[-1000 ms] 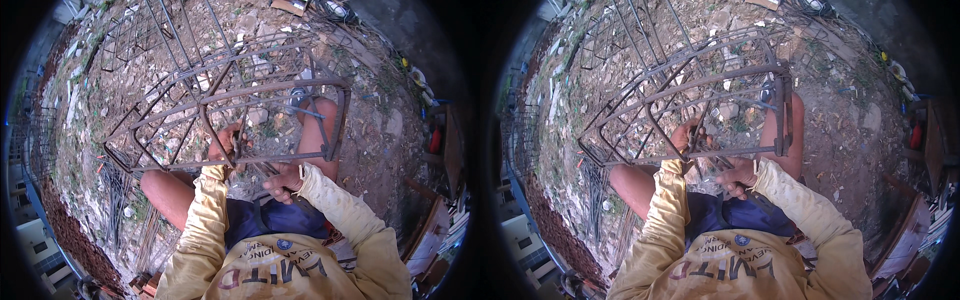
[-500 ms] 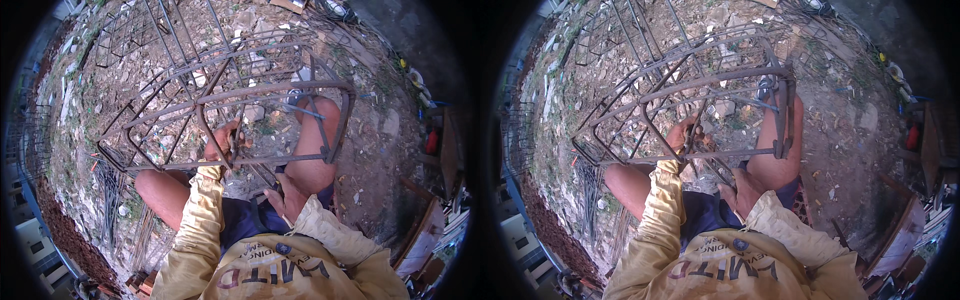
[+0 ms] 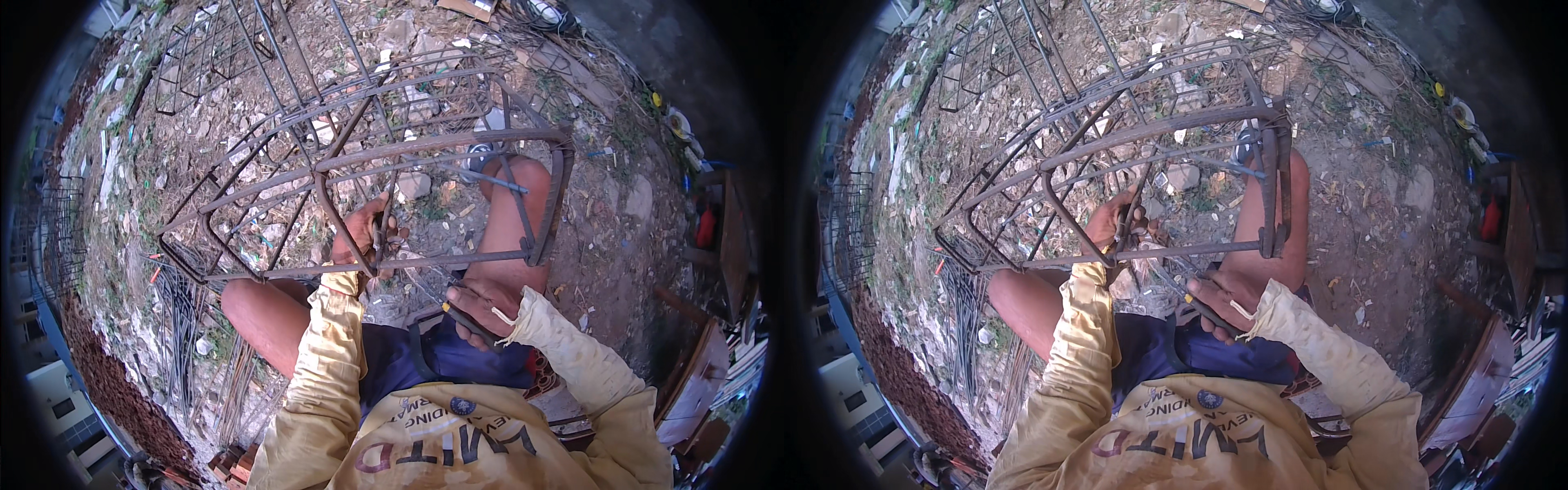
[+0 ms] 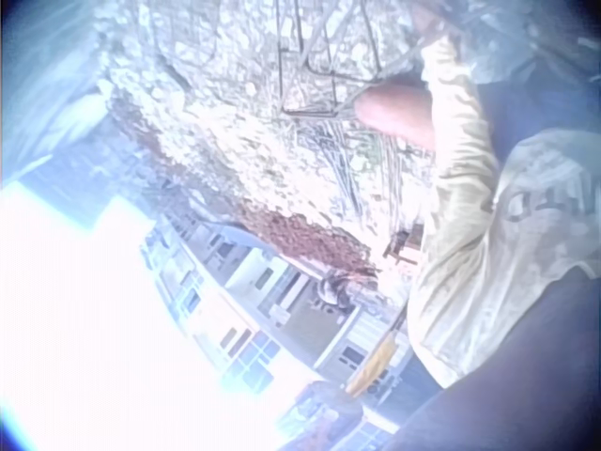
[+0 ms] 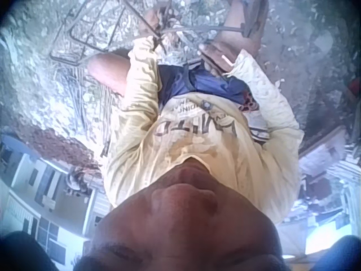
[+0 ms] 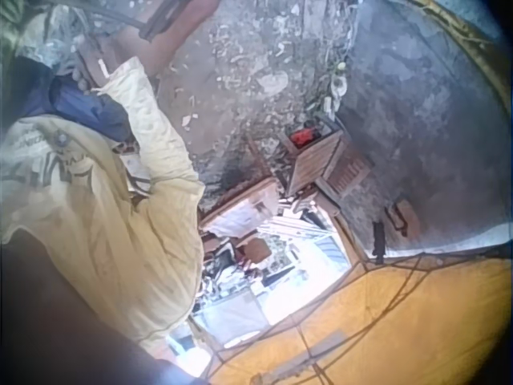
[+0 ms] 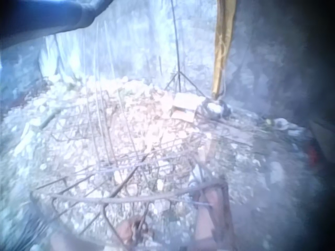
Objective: The person sits on the ground and assembles a rectangular metal frame by hand, bending and fitting metal rods into place. The person adjusts the frame's shape and secures the joints, then lifts and repositions the completed frame.
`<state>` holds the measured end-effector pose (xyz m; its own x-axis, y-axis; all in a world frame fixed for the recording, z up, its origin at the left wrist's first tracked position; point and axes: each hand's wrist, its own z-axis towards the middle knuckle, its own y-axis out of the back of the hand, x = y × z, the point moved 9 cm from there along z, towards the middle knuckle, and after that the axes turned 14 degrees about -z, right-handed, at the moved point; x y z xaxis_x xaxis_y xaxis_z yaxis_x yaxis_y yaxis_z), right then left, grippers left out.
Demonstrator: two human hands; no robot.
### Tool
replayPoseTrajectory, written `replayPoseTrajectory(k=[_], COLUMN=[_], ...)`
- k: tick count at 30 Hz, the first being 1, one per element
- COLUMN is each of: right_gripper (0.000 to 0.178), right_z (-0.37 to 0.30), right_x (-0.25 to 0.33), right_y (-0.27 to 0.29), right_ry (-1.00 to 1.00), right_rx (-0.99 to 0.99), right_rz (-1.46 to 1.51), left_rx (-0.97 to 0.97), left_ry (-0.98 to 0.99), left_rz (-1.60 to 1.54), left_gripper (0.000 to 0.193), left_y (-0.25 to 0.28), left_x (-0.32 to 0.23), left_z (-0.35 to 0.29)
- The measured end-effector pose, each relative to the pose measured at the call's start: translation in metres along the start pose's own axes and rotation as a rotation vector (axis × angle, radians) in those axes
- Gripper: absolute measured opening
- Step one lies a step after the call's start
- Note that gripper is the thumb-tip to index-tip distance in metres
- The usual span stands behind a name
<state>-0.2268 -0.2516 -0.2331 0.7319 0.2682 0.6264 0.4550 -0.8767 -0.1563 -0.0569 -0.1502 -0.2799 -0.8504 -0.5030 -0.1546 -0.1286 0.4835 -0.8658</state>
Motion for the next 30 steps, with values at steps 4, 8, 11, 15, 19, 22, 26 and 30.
replayPoseTrajectory(k=[4, 8, 11, 15, 19, 22, 26, 30], right_gripper=[0.039, 0.043, 0.054, 0.059, 0.057, 0.05, 0.045, 0.037], right_z=[-0.001, -0.007, -0.043, -0.024, -0.01, -0.019, -0.02, -0.005], right_x=[0.005, 0.019, 0.039, 0.016, -0.002, 0.007, 0.024, 0.01], right_y=[-0.011, 0.014, 0.019, 0.013, 0.001, 0.002, 0.029, 0.02], right_ry=[0.018, 0.11, 0.394, 0.411, 0.071, 0.021, 0.14, 0.032], right_rx=[0.256, -0.128, -0.744, -0.679, 0.154, 0.109, -0.355, -0.175], right_rz=[0.264, -0.185, -0.692, -0.696, 0.325, 0.344, -0.306, -0.321], left_rx=[-0.036, -0.11, -0.17, -0.144, -0.208, -0.235, -0.228, -0.24], left_ry=[0.0, -0.055, -0.162, -0.173, -0.022, 0.009, 0.01, -0.003], left_rz=[0.065, 0.105, 0.273, 0.188, 0.189, 0.192, 0.193, 0.201], left_gripper=[0.031, 0.026, 0.023, 0.023, 0.023, 0.022, 0.02, 0.02], left_y=[0.001, 0.008, -0.001, 0.005, 0.007, 0.011, 0.013, 0.011], left_x=[-0.003, -0.009, -0.011, -0.01, -0.007, -0.006, -0.007, -0.006], left_z=[0.0, 0.005, -0.003, -0.003, -0.003, -0.001, -0.003, -0.004])
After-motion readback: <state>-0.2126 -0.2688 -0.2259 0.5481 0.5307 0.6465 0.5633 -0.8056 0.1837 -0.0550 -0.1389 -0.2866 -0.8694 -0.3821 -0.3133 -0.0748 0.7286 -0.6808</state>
